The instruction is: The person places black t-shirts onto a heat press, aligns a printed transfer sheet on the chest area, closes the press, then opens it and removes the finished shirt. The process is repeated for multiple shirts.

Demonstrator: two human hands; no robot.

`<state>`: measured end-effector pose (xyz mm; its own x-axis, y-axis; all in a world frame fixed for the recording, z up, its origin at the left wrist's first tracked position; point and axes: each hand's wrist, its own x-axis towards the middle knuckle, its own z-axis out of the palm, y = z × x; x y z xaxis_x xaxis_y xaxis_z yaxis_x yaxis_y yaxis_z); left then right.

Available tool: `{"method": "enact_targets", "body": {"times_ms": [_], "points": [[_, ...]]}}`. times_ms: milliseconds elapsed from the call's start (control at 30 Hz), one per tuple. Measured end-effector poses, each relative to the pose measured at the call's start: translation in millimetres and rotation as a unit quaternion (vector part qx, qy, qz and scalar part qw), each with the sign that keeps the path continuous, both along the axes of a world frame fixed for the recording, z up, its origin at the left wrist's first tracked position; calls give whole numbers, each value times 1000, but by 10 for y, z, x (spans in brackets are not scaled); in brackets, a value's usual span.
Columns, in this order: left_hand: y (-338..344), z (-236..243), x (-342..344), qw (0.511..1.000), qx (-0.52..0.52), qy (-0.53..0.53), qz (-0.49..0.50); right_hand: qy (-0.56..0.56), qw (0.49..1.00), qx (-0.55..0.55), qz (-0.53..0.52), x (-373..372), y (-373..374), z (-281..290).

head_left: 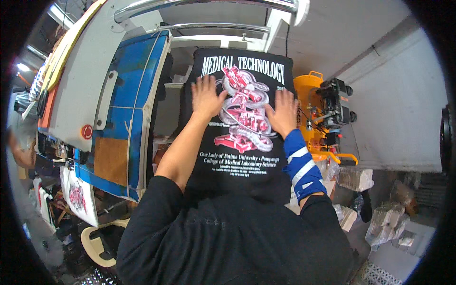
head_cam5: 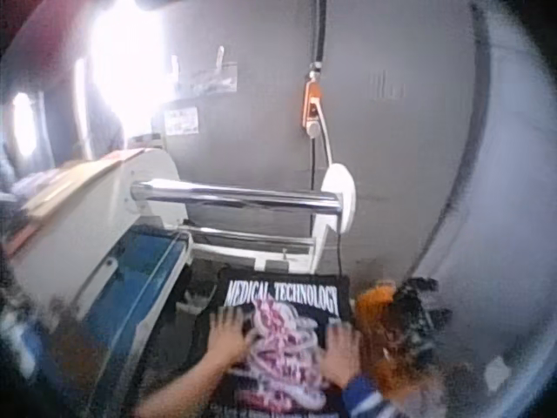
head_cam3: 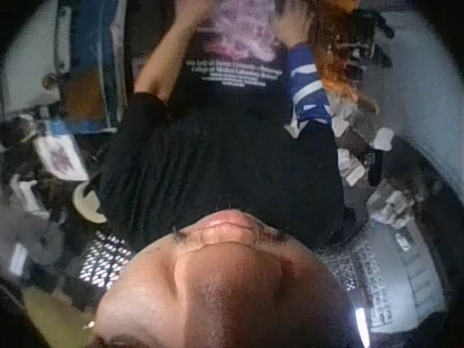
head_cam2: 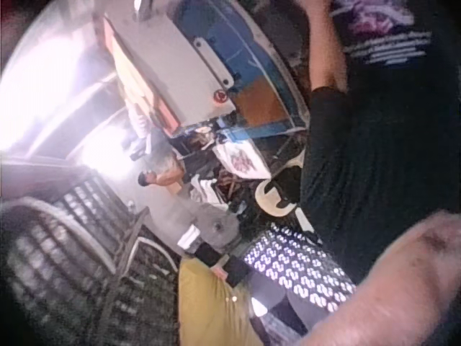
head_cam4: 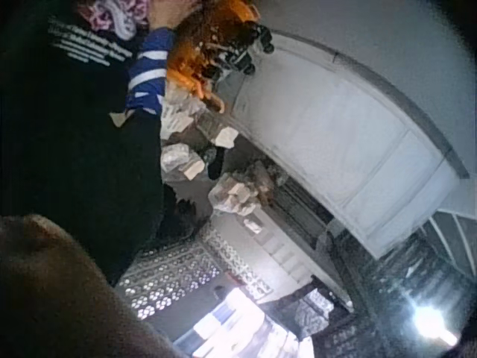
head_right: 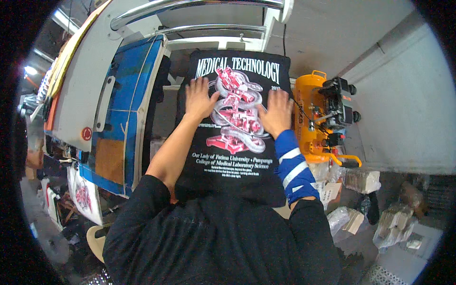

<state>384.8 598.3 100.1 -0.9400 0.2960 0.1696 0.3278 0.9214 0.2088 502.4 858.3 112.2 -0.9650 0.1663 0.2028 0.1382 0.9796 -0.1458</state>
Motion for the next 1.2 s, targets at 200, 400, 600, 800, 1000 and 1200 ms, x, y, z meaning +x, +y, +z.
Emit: {"method": "enact_targets", "body": {"times_ms": [200, 400, 600, 800, 1000, 1200], "points": [[-365, 229, -5, 949, 189, -181, 176, -16, 992, -77, -102, 13, 175, -140], [-28, -25, -1079, 977, 99, 152, -108, 85, 994, -38, 51, -1253, 192, 22], [-134, -21, -1502, 998, 55, -7, 0, -54, 991, -78, -93, -1503, 660, -27], [-271, 466, -661, 970, 206, 126, -9, 103, 991, -61, -59, -604, 828, -227], [-533, 1334, 1048, 935, 290, 191, -69, 71, 978, -121, 152, -437, -401, 56], [-1603, 2117, 1318, 904, 133, 381, 138, 37, 995, -70, 60, -1675, -551, -137]]}}
